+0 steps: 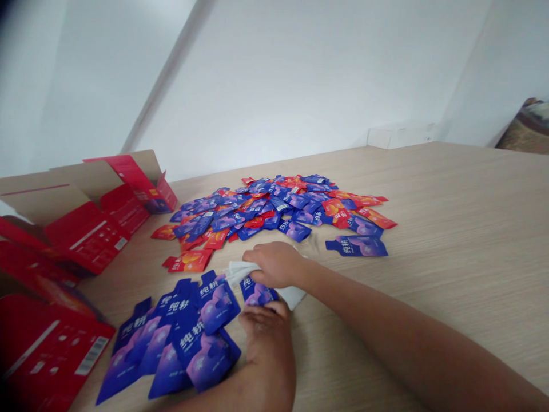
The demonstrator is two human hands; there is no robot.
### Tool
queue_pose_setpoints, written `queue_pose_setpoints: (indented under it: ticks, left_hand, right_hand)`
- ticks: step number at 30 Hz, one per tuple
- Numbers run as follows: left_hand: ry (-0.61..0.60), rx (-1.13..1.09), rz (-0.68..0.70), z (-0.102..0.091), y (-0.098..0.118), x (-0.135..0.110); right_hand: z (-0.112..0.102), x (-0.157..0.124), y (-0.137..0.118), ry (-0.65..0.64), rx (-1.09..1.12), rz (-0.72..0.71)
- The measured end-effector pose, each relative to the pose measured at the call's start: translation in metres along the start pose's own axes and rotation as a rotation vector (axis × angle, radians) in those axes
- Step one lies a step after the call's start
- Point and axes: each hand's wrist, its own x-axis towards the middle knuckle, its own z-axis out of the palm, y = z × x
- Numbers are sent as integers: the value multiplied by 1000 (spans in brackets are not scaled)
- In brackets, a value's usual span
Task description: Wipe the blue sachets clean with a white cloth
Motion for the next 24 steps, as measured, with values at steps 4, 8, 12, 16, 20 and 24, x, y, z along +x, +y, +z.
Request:
queue_pose_setpoints:
  ticks: [4,8,12,16,20,24]
  left_hand:
    - [1,12,-5,1,0,1]
    - [11,31,-3,0,0,-1]
    - [20,45,0,0,0,-3]
    - [19,42,6,2,0,-2]
    - [1,40,10,3,0,0]
    - [-7,46,14,0,0,1]
  right_hand:
    - [7,1,-9,-109,43,-111]
    - [18,2,-3,-141,26,-28]
    - [12,2,7,-70,-35,89]
    - [-2,0,4,-6,-19,55]
    - [-5,-1,-8,-2,14,-65]
    - [5,0,-10,-140,33,-146]
